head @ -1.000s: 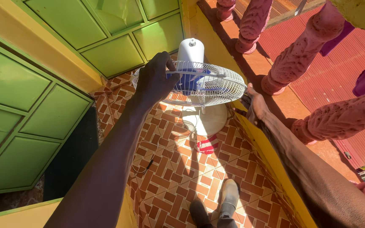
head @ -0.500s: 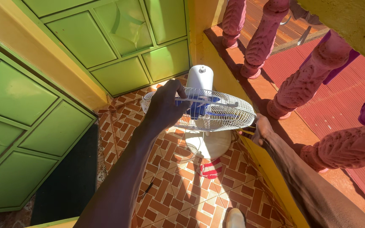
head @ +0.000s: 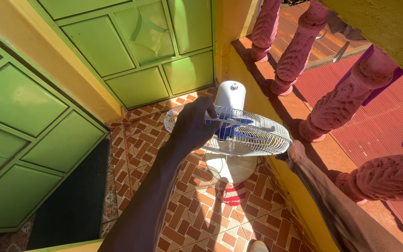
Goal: The person disassembles a standing electric fan on a tiled balcony. They remove the front grille, unscrew the central nut to detach the blue blades, remove the rear grille, and use a screwdriver on the motor housing.
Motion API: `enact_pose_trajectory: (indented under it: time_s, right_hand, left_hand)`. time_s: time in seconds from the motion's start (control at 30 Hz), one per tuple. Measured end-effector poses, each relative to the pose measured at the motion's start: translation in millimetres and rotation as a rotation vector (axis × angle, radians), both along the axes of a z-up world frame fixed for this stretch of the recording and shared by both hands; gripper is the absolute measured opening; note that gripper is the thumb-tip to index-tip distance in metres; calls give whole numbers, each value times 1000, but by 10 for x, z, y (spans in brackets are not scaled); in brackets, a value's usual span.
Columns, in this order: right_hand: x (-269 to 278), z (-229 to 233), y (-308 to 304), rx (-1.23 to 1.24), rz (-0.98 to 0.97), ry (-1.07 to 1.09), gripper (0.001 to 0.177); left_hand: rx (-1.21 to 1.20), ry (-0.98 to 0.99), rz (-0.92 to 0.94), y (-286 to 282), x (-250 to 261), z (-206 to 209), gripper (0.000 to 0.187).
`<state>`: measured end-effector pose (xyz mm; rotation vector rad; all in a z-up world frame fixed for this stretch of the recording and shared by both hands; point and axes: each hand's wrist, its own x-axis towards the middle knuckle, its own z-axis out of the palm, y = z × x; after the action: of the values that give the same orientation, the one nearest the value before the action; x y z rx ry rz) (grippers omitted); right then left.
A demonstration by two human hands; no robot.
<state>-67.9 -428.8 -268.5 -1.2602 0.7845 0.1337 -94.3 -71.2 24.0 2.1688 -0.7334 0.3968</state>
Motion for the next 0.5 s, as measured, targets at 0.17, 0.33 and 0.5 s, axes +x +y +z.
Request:
enact_pose_trajectory:
  time_s: [0.17, 0.33, 0.5]
  right_hand:
    - [11, 23, -10, -43, 28, 4, 39]
    - [-108, 302, 41, -213, 86, 51, 40]
    - [-203, 388, 56, -246, 48, 107, 39]
  left_hand:
    - [14, 112, 42, 25, -25, -4, 27]
    - [39, 65, 37, 10, -78, 20, 27]
    - [17, 152, 57, -34, -98, 0, 26]
